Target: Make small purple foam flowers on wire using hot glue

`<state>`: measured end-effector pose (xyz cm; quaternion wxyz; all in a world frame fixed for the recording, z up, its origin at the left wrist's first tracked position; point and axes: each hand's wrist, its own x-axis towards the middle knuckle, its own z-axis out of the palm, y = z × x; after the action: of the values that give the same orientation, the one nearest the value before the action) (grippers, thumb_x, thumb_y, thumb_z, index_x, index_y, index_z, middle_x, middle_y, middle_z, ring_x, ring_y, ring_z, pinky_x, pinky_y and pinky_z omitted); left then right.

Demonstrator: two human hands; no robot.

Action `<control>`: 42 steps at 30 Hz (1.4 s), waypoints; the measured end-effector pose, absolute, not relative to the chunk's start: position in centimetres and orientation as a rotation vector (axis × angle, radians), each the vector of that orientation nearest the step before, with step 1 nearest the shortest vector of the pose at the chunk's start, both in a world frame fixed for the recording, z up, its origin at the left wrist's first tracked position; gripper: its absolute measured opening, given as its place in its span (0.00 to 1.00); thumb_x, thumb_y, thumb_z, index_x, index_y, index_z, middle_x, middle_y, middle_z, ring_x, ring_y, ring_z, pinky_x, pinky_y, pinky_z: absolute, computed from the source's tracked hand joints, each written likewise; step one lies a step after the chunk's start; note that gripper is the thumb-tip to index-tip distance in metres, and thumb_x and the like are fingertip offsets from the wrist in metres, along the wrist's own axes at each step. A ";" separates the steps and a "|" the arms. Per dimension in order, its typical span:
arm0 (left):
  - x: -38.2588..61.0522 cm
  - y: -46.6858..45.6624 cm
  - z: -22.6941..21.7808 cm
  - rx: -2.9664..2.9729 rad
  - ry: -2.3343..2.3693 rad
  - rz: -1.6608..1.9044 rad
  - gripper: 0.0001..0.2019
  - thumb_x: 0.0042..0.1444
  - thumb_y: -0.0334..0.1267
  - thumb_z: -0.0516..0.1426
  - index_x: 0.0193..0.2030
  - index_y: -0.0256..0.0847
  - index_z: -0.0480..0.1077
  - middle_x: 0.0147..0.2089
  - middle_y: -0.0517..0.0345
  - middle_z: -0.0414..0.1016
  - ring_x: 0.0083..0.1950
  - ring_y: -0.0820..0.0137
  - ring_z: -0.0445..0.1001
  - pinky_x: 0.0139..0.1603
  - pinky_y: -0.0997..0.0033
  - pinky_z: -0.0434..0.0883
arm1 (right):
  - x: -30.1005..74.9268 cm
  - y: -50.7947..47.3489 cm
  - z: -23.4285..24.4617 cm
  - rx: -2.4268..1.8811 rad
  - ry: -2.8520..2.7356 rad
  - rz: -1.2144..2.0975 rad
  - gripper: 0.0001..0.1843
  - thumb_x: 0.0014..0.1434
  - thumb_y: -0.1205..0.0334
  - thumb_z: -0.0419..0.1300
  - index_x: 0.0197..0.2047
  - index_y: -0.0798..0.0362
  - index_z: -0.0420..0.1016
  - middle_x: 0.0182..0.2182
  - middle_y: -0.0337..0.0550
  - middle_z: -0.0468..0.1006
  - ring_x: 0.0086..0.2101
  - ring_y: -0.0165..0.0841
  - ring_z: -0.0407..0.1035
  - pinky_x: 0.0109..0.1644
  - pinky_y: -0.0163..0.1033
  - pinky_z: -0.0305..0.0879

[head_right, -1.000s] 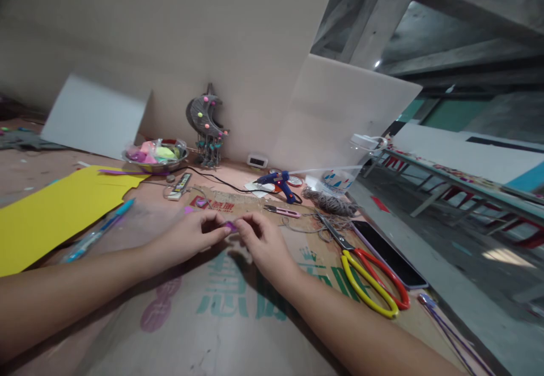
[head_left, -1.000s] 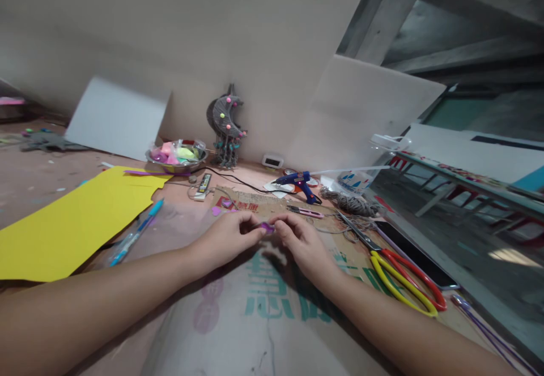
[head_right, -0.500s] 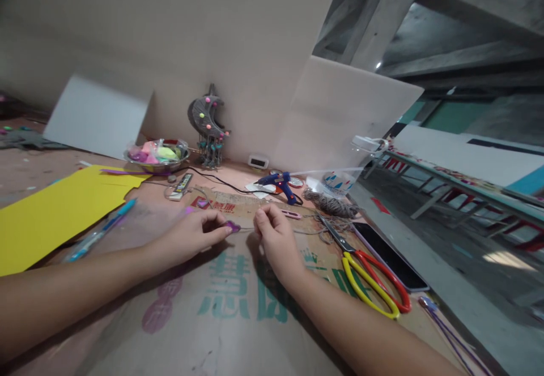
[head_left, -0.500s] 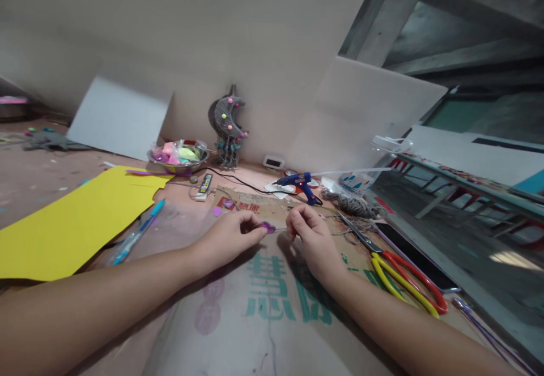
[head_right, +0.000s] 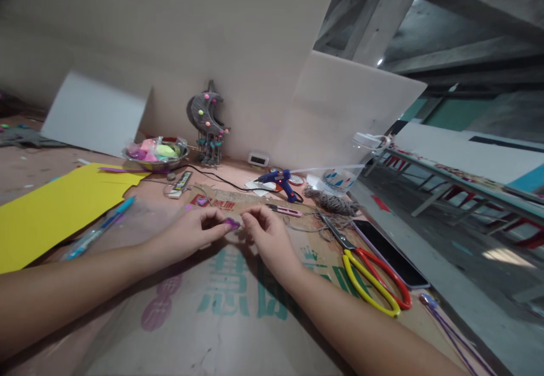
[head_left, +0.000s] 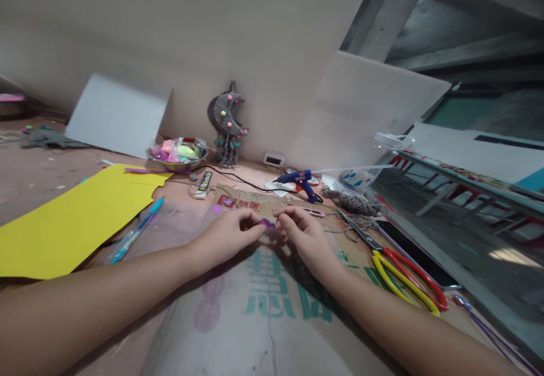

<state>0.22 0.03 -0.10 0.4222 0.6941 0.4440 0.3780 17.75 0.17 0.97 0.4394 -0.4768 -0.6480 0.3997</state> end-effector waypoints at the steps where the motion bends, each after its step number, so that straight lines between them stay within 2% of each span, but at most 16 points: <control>1: 0.2 0.0 -0.1 1.729 1.110 0.948 0.12 0.53 0.46 0.54 0.31 0.38 0.69 0.27 0.61 0.71 0.25 0.75 0.65 0.25 0.77 0.59 | 17.7 0.0 1.1 -1.200 -1.639 0.991 0.12 0.54 0.53 0.57 0.34 0.54 0.69 0.25 0.37 0.69 0.22 0.26 0.62 0.25 0.33 0.59; 6: 0.1 0.0 0.0 1.712 1.096 0.954 0.13 0.53 0.47 0.55 0.32 0.38 0.69 0.29 0.59 0.72 0.27 0.74 0.66 0.25 0.77 0.61 | 17.5 -0.4 1.1 -1.271 -1.731 0.928 0.11 0.54 0.55 0.57 0.29 0.54 0.69 0.22 0.37 0.69 0.23 0.28 0.62 0.27 0.34 0.59; 11: 0.3 0.2 -0.3 1.631 0.959 1.003 0.15 0.56 0.48 0.52 0.40 0.38 0.68 0.32 0.57 0.73 0.30 0.72 0.70 0.30 0.75 0.66 | 17.6 -0.1 0.9 -1.268 -1.698 0.829 0.10 0.55 0.55 0.57 0.29 0.54 0.68 0.23 0.37 0.69 0.24 0.29 0.62 0.28 0.33 0.60; 14: 0.4 0.2 -0.5 1.575 0.914 1.000 0.15 0.58 0.48 0.49 0.37 0.37 0.66 0.31 0.58 0.71 0.27 0.74 0.69 0.30 0.74 0.67 | 17.7 -0.1 1.0 -1.266 -1.687 0.817 0.11 0.55 0.54 0.57 0.30 0.54 0.69 0.23 0.37 0.69 0.24 0.29 0.62 0.28 0.33 0.59; 21: 0.3 0.0 -0.2 1.646 0.949 0.965 0.14 0.57 0.46 0.52 0.32 0.36 0.68 0.28 0.59 0.71 0.28 0.74 0.70 0.29 0.75 0.66 | 17.6 -0.2 1.0 -1.262 -1.702 0.803 0.12 0.55 0.54 0.57 0.31 0.54 0.69 0.25 0.38 0.70 0.26 0.29 0.63 0.29 0.33 0.60; 25: 0.2 0.1 -0.1 1.675 0.997 0.932 0.11 0.55 0.38 0.51 0.36 0.37 0.72 0.29 0.58 0.74 0.28 0.73 0.70 0.29 0.75 0.65 | 17.6 -0.3 1.0 -1.266 -1.722 0.802 0.11 0.56 0.55 0.57 0.31 0.55 0.69 0.26 0.39 0.71 0.27 0.30 0.64 0.31 0.34 0.60; 28: 0.0 0.3 -0.1 1.707 1.069 0.972 0.15 0.53 0.33 0.49 0.43 0.39 0.73 0.35 0.56 0.76 0.35 0.70 0.72 0.36 0.72 0.68 | 17.7 -0.4 1.1 -1.275 -1.755 0.767 0.10 0.57 0.55 0.56 0.31 0.54 0.69 0.26 0.39 0.71 0.27 0.30 0.64 0.31 0.34 0.61; 30: 0.0 0.3 0.1 1.690 1.114 1.073 0.15 0.54 0.35 0.50 0.45 0.39 0.72 0.42 0.54 0.76 0.43 0.67 0.72 0.43 0.69 0.68 | 17.7 -0.5 1.3 -1.272 -1.787 0.731 0.10 0.57 0.56 0.56 0.31 0.54 0.70 0.27 0.40 0.72 0.28 0.31 0.65 0.32 0.35 0.61; 32: 0.0 0.4 0.3 1.707 1.149 1.139 0.14 0.55 0.40 0.51 0.43 0.39 0.72 0.47 0.53 0.74 0.50 0.65 0.70 0.49 0.67 0.66 | 17.6 -0.6 1.4 -1.268 -1.821 0.695 0.09 0.57 0.56 0.56 0.31 0.53 0.70 0.27 0.40 0.73 0.29 0.31 0.66 0.32 0.35 0.61; 36: 0.0 0.0 1.0 1.847 1.172 1.114 0.10 0.52 0.41 0.55 0.38 0.40 0.73 0.42 0.55 0.75 0.48 0.64 0.70 0.49 0.66 0.66 | 17.5 -0.7 1.4 -1.258 -1.861 0.654 0.08 0.57 0.58 0.56 0.30 0.53 0.71 0.27 0.40 0.73 0.28 0.31 0.66 0.32 0.35 0.60; 42: 0.0 -0.5 1.4 1.893 1.161 1.067 0.09 0.54 0.40 0.53 0.35 0.39 0.72 0.38 0.56 0.74 0.43 0.66 0.71 0.45 0.68 0.65 | 17.4 -0.9 1.5 -1.231 -1.891 0.639 0.08 0.56 0.59 0.57 0.29 0.53 0.71 0.25 0.38 0.73 0.27 0.30 0.65 0.32 0.34 0.60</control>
<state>-0.03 -0.47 1.36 0.3325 0.7247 0.4443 0.4085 17.44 -0.87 1.53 0.3878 -0.4840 -0.7432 0.2512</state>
